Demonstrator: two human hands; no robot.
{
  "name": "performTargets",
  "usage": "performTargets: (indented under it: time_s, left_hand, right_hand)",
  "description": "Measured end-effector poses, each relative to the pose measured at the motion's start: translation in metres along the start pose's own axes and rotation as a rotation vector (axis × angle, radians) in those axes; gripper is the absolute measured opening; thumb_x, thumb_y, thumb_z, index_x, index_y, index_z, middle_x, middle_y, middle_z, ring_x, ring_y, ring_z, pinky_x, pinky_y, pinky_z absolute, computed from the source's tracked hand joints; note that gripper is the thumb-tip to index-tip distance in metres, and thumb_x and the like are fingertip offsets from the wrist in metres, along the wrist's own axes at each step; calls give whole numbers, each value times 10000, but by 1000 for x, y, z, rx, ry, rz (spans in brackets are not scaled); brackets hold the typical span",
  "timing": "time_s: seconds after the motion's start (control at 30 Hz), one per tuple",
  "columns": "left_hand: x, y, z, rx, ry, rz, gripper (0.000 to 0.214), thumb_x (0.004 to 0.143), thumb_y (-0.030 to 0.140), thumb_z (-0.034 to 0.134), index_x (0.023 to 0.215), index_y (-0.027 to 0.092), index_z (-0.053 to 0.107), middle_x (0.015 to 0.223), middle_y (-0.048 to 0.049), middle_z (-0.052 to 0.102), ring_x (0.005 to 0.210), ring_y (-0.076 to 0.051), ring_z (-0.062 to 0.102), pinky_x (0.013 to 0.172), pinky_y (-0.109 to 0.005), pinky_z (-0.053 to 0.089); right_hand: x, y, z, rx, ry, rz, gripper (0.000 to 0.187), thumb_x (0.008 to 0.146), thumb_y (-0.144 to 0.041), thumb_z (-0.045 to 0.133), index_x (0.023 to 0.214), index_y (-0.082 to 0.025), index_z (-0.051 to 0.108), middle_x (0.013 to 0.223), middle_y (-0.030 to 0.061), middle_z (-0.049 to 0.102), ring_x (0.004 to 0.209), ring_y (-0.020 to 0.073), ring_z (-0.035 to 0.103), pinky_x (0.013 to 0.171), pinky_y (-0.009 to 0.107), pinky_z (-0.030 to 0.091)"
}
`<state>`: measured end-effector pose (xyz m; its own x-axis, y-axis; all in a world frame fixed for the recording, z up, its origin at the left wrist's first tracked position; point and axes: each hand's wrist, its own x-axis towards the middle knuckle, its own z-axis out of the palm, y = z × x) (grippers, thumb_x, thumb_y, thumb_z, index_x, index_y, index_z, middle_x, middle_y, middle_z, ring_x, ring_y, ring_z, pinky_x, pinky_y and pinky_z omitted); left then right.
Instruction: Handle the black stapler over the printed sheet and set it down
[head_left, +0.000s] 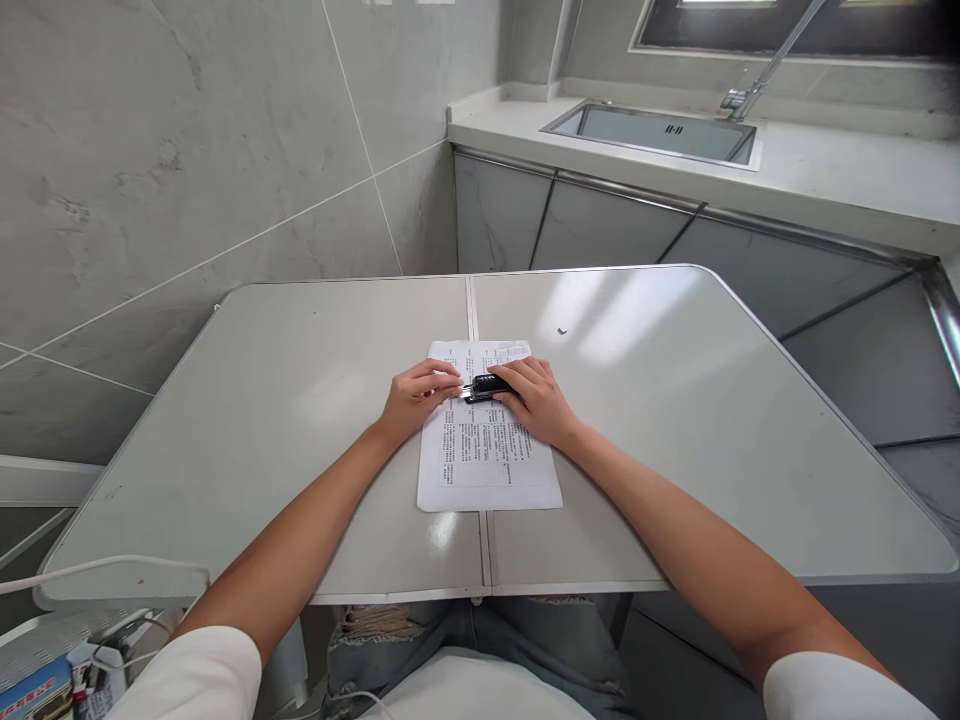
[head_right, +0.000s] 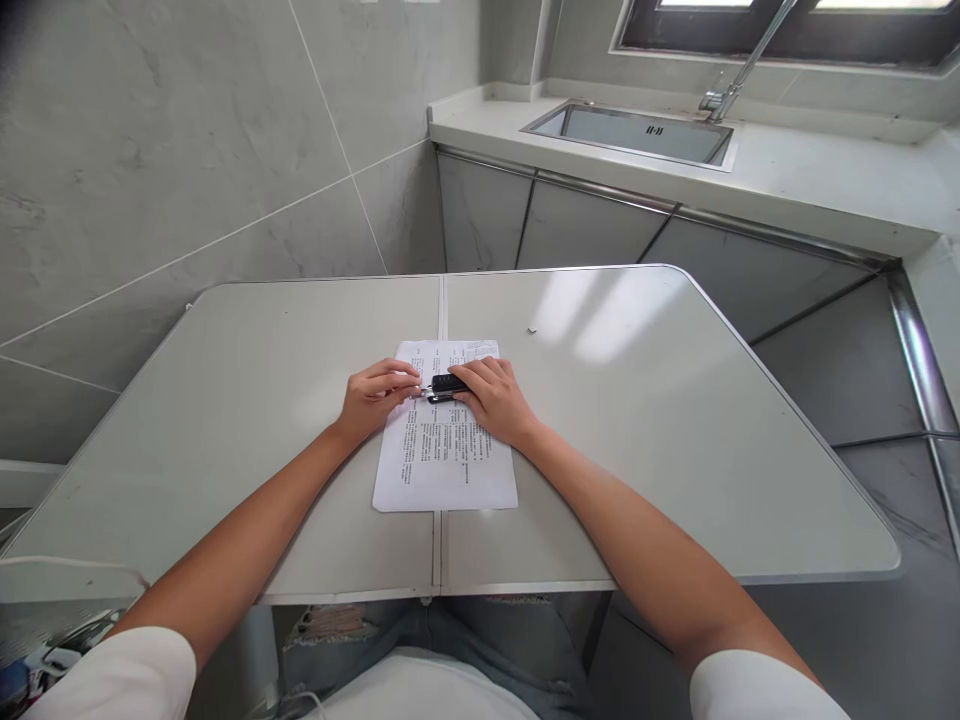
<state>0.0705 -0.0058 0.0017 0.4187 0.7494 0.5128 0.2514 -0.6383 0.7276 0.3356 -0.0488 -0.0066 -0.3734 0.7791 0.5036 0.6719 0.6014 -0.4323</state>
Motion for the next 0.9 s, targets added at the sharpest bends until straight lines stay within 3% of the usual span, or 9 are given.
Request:
performTargets:
  time_s: [0.1, 0.23, 0.53, 0.77, 0.9]
  left_hand:
    - [0, 1, 0, -23, 118, -84, 175, 961, 413, 735, 952, 259, 819, 925, -28, 780, 582, -104, 588, 555, -294, 498]
    - [0, 0, 1, 65, 146, -111, 191, 938, 430, 764, 927, 246, 813, 748, 2, 741, 551, -102, 529, 553, -289, 456]
    - [4, 7, 0, -11, -60, -16, 138, 950, 343, 753, 989, 230, 822, 1058, -65, 819, 730, -125, 684, 567, -264, 489]
    - [3, 4, 0, -10, -108, -39, 166, 938, 370, 757, 950, 218, 823, 1032, -69, 828, 720, -130, 698, 582, -260, 521]
    - [2, 4, -1, 15, -92, -79, 206, 901, 372, 799, 1038, 219, 822, 962, -52, 822, 600, -92, 604, 556, -245, 507]
  right_hand:
    - [0, 0, 0, 4, 0, 2, 323, 1100, -358, 466, 1379, -277, 605, 1166, 96, 714, 1047, 302, 589, 984, 501, 415]
    - [0, 1, 1, 8, 1, 1, 312, 1104, -364, 461, 1356, -265, 616, 1164, 96, 718, 1039, 294, 586, 971, 488, 417]
    - [-1, 2, 2, -30, -13, 8, 341, 1099, -357, 468, 1400, -273, 607, 1190, 100, 711, 1073, 302, 593, 976, 485, 429]
    - [-1, 2, 2, -69, -18, -15, 306, 1105, -345, 471, 1356, -249, 619, 1197, 99, 712, 1072, 290, 593, 969, 465, 431]
    - [-1, 1, 2, -55, -16, -21, 297, 1106, -341, 474, 1353, -250, 610, 1193, 97, 714, 1065, 287, 593, 969, 464, 430]
